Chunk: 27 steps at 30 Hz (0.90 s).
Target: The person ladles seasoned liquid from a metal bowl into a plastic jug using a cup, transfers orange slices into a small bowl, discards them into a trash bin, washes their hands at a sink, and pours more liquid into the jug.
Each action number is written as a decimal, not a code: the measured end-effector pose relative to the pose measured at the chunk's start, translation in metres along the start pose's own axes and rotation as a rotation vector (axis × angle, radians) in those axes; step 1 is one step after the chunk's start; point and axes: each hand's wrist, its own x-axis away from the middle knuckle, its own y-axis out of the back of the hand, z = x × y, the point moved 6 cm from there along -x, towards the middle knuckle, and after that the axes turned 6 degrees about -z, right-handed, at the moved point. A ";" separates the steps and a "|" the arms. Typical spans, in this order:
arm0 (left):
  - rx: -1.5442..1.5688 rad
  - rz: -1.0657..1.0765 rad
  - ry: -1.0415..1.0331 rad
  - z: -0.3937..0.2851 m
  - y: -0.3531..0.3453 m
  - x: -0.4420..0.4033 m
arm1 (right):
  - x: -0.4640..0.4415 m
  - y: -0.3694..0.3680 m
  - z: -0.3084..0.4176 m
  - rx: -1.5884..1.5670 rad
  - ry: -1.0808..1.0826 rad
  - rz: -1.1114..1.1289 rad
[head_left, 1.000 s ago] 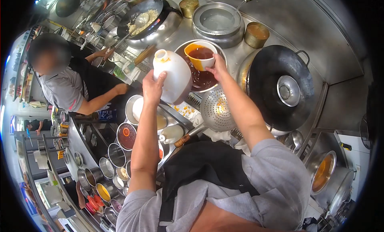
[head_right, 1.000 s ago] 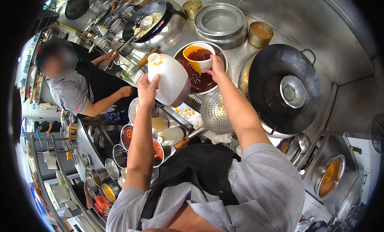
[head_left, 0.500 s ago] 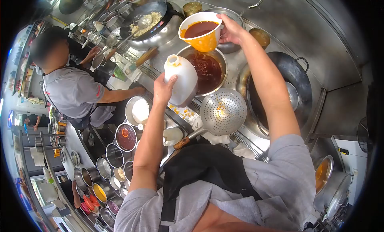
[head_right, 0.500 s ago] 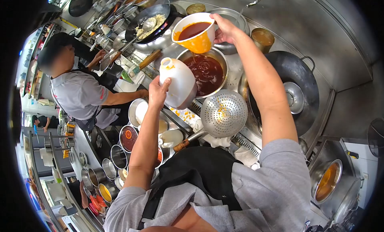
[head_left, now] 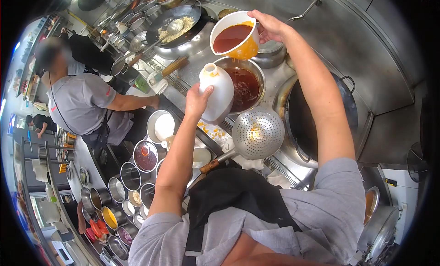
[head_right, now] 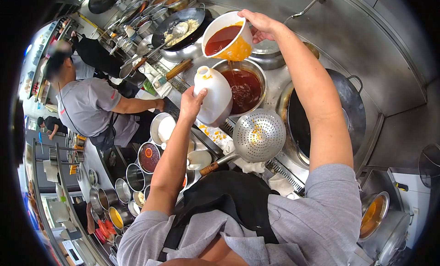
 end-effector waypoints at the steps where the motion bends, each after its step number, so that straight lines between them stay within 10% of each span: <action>1: -0.002 0.006 0.013 0.001 0.000 0.000 | 0.001 -0.001 0.003 0.033 0.011 -0.008; 27: -0.021 -0.009 -0.056 0.008 -0.003 -0.006 | 0.018 -0.008 0.050 0.249 0.076 -0.030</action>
